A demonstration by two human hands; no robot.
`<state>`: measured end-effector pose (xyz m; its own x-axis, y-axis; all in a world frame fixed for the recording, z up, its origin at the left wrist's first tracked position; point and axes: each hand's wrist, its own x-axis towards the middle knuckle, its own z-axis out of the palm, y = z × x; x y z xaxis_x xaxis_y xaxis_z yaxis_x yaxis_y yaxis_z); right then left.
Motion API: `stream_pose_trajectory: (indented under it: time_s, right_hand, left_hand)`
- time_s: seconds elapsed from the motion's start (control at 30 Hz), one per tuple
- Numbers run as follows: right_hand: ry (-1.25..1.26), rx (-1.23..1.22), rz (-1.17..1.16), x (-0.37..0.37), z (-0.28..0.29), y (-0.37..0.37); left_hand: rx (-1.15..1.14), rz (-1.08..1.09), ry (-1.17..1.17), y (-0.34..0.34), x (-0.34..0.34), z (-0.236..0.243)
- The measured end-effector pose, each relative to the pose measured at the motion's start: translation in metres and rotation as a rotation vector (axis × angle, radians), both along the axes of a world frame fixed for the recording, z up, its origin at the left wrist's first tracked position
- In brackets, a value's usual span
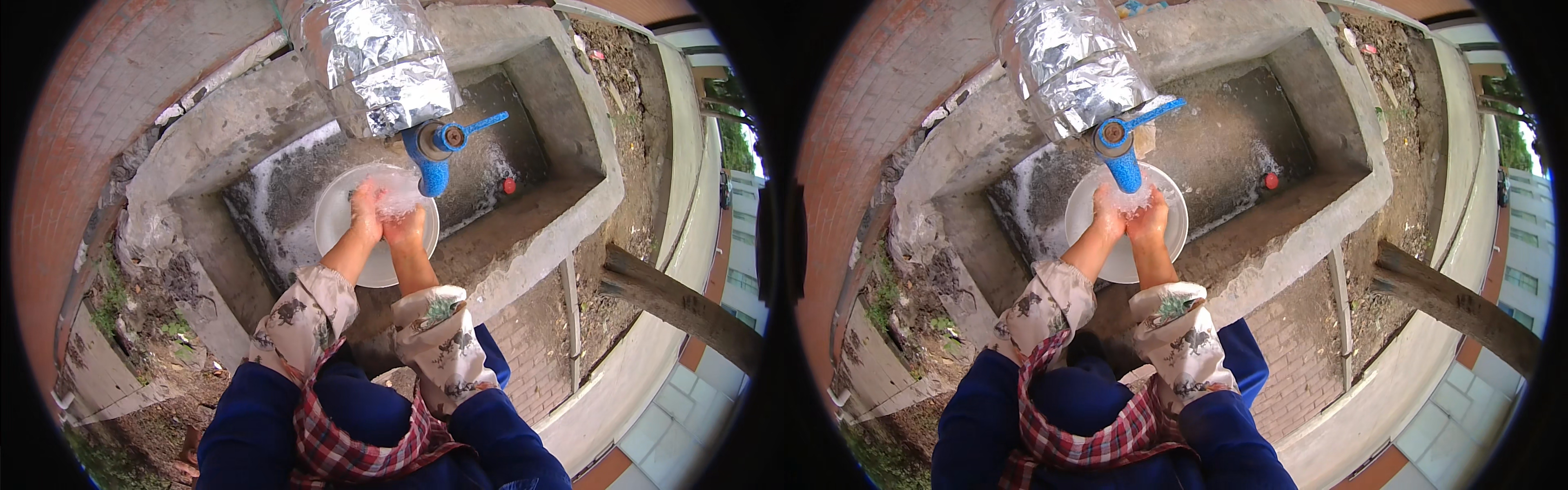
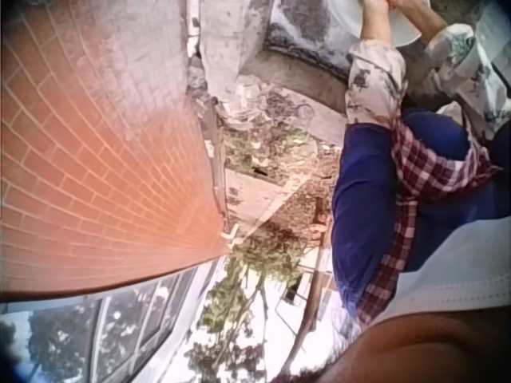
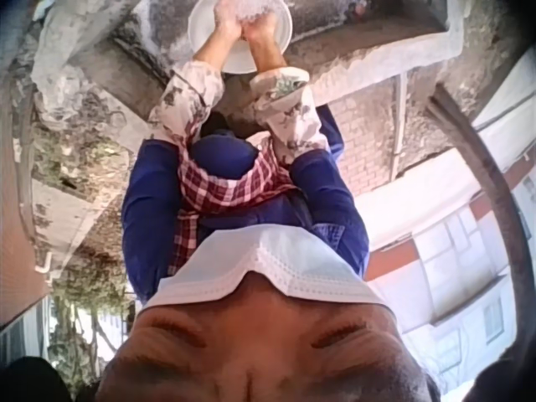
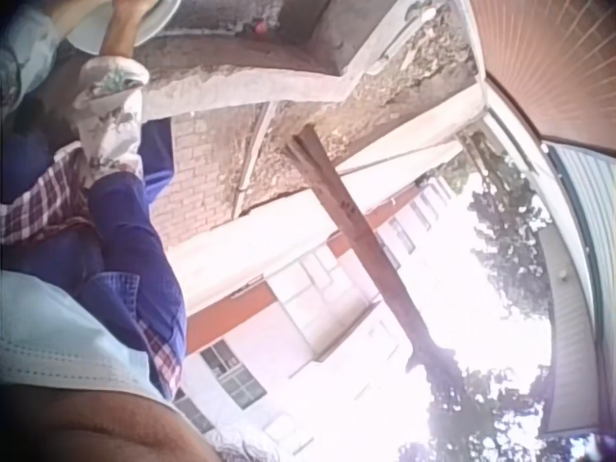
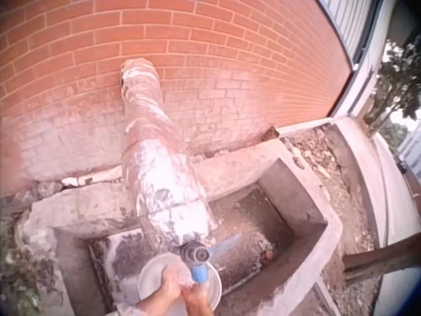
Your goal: The person washes a dark checkered cloth by hand in a white bucket placed in an outdoor concrete basin. They repeatedly submerge, scrub, and wring the cloth under running water from a blue tap. After rinsing, the person carries the bucket and the wet cloth away from the basin.
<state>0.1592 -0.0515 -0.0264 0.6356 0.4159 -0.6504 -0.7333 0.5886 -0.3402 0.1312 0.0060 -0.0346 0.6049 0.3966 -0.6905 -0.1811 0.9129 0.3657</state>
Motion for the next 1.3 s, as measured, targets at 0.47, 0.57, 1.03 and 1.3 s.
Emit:
stream_pose_trajectory:
  time_s: [0.47, 0.57, 1.03, 1.3]
  right_hand:
    - [-0.037, -0.985, 0.445, -0.010, -0.089, -0.064]
    - [-0.430, -1.316, 0.780, -0.020, -0.101, -0.067]
    - [-1.097, -1.229, 1.935, -0.028, -0.143, -0.094]
    - [-1.158, -1.048, 1.550, -0.045, -0.162, -0.082]
  left_hand:
    - [1.606, -0.363, 1.019, 0.016, -0.079, -0.008]
    - [1.410, -0.322, 1.125, 0.016, -0.112, -0.041]
    - [0.891, -0.797, 0.843, 0.028, -0.134, -0.051]
    - [0.929, -0.845, 0.959, 0.031, -0.135, -0.056]
